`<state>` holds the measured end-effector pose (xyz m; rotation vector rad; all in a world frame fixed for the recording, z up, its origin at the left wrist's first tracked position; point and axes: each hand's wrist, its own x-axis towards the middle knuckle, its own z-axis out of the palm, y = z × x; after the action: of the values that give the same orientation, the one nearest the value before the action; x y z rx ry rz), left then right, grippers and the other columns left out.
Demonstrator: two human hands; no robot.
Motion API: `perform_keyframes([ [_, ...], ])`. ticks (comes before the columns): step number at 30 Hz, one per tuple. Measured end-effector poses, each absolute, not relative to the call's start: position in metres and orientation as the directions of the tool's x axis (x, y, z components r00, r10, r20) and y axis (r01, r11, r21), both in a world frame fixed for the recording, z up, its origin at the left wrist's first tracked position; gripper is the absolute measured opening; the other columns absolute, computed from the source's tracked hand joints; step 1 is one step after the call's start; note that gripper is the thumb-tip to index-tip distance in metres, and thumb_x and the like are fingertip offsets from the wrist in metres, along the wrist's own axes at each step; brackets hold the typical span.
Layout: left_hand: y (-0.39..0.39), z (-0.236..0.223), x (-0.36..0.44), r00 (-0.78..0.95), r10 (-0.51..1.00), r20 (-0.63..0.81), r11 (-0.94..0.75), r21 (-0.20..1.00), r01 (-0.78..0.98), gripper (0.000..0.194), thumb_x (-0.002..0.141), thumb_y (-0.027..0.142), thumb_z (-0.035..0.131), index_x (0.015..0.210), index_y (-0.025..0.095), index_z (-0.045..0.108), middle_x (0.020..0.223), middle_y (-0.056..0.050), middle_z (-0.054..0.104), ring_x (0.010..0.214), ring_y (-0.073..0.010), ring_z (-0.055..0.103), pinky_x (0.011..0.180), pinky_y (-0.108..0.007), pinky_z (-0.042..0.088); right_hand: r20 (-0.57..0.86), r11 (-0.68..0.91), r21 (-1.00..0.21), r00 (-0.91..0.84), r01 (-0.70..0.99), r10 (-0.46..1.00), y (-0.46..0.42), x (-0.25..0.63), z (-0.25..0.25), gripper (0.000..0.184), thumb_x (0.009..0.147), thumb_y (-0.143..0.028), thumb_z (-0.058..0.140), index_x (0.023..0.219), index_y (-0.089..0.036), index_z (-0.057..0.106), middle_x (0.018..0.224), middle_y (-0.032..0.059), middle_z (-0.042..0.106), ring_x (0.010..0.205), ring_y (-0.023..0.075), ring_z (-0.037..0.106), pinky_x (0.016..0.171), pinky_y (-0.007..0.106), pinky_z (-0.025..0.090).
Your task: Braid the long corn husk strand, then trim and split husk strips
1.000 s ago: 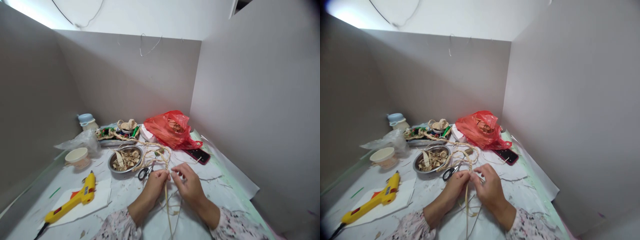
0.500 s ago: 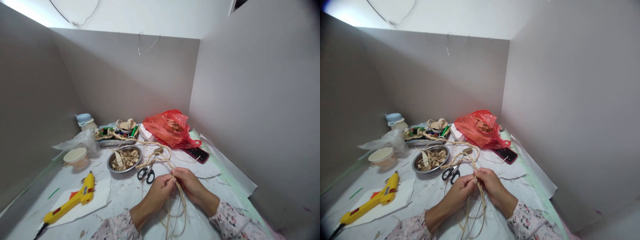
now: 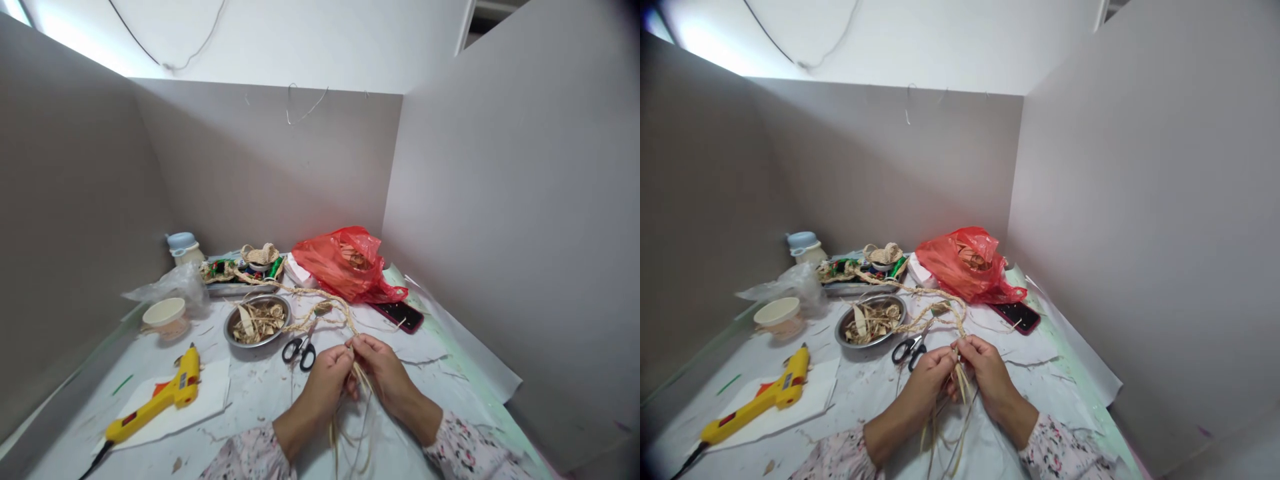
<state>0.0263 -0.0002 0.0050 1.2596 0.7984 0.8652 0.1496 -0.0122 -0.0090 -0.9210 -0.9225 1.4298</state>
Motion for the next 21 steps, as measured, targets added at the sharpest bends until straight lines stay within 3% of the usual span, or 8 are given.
perform_keyframes([
  [6,0.003,-0.002,0.025,0.473,0.879,-0.05,0.117,0.987,-0.114,0.034,0.08,0.047,0.051,0.061,0.019,0.048,0.041,0.007,0.039,0.035,-0.0068,0.03,0.039,-0.021,0.028,-0.035,-0.053,-0.958,-0.072,-0.281,0.997,-0.011,0.15,-0.006,0.045,0.072,-0.059,0.067,0.084,-0.016,0.063,0.056,-0.0026,0.056,0.051,0.0142,0.053,0.052,0.027,0.041],
  [9,0.008,-0.003,0.021,0.457,0.887,-0.062,0.127,0.985,-0.114,0.033,0.081,0.045,0.051,0.063,0.018,0.05,0.041,0.005,0.044,0.035,-0.0075,0.035,0.04,-0.02,0.03,-0.004,-0.034,-0.972,-0.13,-0.233,0.991,-0.012,0.149,-0.005,0.044,0.074,-0.059,0.065,0.087,-0.017,0.064,0.056,-0.003,0.055,0.051,0.0145,0.053,0.053,0.027,0.042],
  [12,0.009,0.002,0.017,0.486,0.866,-0.12,0.226,0.96,-0.166,0.029,0.078,0.045,0.056,0.074,0.016,0.055,0.053,0.002,0.056,0.037,-0.0083,0.043,0.04,-0.021,0.036,0.015,-0.021,-0.976,-0.161,-0.217,0.987,-0.014,0.149,-0.002,0.043,0.072,-0.058,0.067,0.085,-0.017,0.065,0.057,-0.0031,0.055,0.052,0.0147,0.055,0.054,0.028,0.043],
  [17,0.006,0.006,0.015,0.602,0.768,-0.217,0.428,0.873,-0.232,0.033,0.078,0.046,0.061,0.073,0.014,0.056,0.056,0.002,0.055,0.038,-0.0059,0.041,0.04,-0.019,0.037,-0.001,-0.042,-0.953,-0.135,-0.301,0.991,-0.017,0.15,-0.001,0.038,0.071,-0.052,0.072,0.078,-0.016,0.065,0.056,-0.0024,0.056,0.053,0.0145,0.055,0.055,0.028,0.044],
  [21,0.006,0.01,0.015,0.637,0.731,-0.244,0.467,0.86,-0.207,0.042,0.08,0.052,0.06,0.07,0.011,0.06,0.059,-0.002,0.058,0.043,-0.007,0.048,0.048,-0.021,0.042,-0.025,-0.093,-0.898,-0.161,-0.429,0.987,-0.017,0.147,-0.001,0.036,0.072,-0.048,0.073,0.079,-0.014,0.065,0.051,-0.0041,0.052,0.044,0.0118,0.05,0.049,0.026,0.041],
])
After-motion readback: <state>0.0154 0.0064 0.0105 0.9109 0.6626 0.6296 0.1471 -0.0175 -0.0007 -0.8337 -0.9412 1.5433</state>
